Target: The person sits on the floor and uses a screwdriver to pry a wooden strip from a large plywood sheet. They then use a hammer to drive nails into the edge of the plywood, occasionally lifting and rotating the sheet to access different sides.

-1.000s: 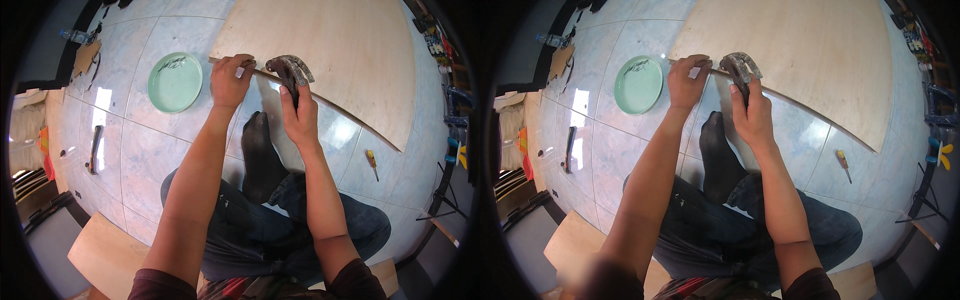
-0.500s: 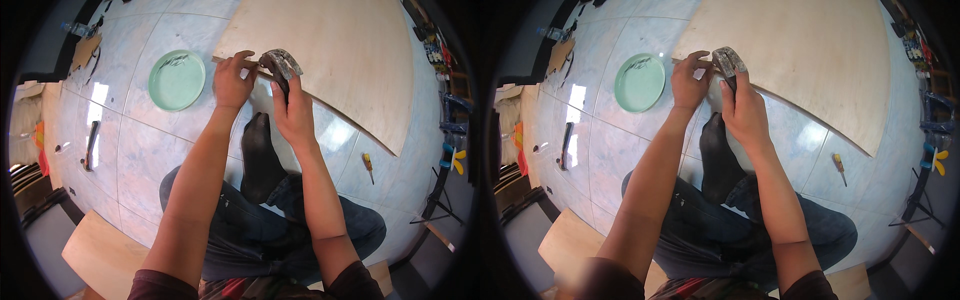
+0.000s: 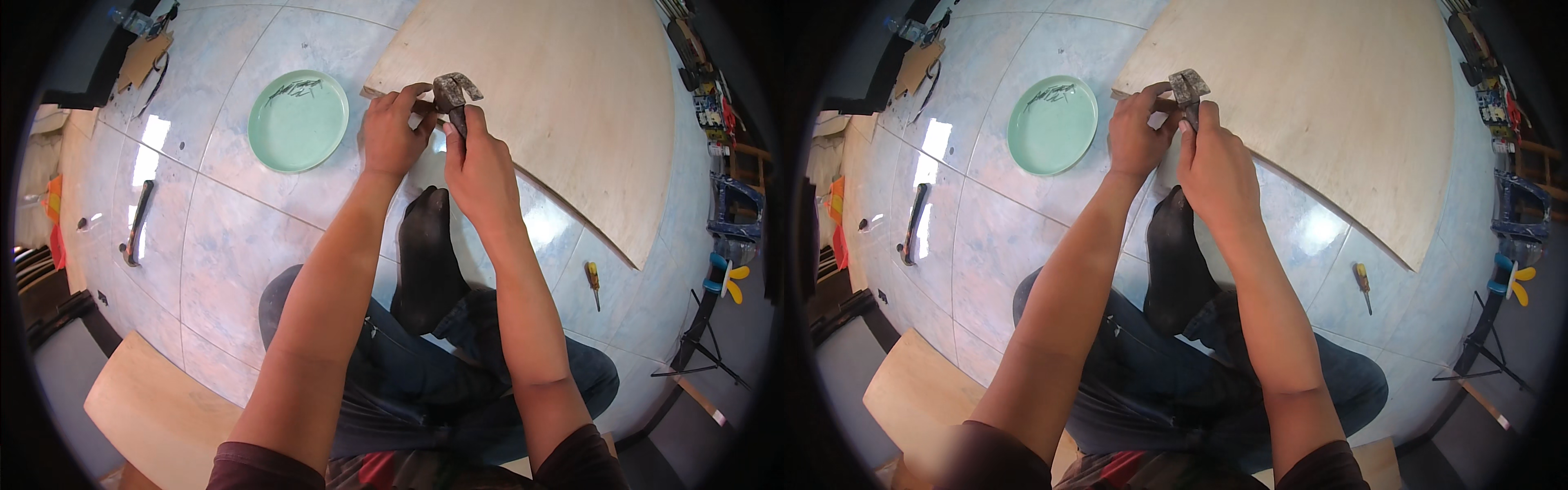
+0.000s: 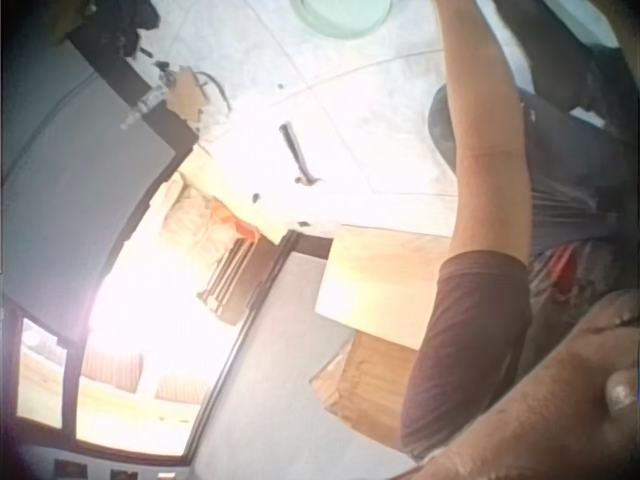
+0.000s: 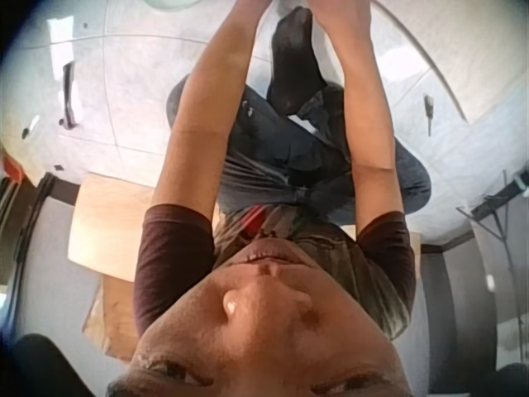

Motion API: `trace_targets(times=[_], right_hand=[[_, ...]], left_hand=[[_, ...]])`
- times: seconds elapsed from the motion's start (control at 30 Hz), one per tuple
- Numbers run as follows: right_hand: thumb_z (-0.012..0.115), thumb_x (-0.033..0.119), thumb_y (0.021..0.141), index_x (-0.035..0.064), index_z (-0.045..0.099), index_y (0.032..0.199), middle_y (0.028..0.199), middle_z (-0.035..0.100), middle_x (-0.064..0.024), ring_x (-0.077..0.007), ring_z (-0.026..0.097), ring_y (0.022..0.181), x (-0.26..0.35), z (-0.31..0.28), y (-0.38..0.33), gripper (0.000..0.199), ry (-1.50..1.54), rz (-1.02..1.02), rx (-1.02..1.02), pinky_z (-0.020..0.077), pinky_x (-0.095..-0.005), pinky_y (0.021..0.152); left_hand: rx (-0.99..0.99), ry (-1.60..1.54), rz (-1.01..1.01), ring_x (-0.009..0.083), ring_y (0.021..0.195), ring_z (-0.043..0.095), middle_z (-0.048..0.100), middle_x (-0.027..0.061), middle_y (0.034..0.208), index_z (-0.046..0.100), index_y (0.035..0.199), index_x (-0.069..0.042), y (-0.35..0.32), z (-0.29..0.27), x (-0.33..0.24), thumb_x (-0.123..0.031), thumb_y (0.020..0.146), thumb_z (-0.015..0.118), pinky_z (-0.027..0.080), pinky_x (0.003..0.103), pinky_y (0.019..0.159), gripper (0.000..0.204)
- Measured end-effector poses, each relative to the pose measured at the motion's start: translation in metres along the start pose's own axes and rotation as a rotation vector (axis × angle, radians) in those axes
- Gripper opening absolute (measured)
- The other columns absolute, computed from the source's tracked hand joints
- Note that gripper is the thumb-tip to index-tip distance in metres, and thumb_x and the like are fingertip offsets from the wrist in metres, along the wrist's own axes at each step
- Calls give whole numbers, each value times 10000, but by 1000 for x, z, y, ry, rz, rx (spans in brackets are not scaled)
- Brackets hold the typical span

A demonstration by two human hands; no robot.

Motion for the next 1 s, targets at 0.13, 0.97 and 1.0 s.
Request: trace_targets(times=[0.13,0.97,1.0], right_hand=[[525,187,1094,-26,478,1225,823,710,-287,-495,715,818,2,-1,-1,254,1,-14,-52,557,-586,695],[540,158,1079,-34,463,1192,833,708,-307,-511,711,835,-2,-3,3,236,48,48,-26,563,-593,703],[539,161,1080,-34,462,1192,830,707,-306,-512,710,833,-2,-3,3,238,50,49,-16,563,-593,704]], left_hand=[[8,1,2,280,884,704,785,16,884,727,1190,-138,2,0,0,-140,806,847,522,424,838,403],[54,64,-33,288,929,737,815,32,945,734,1180,-136,4,2,2,-112,785,851,568,417,834,413],[51,73,-36,287,927,738,815,31,944,733,1180,-136,4,2,2,-110,783,850,569,417,831,414]])
Point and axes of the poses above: each hand's wrist, its own y-axis towards the middle knuckle, its own z-axis out of the palm, x = y × z, the point moved 8 cm from there along y, towards the middle knuckle
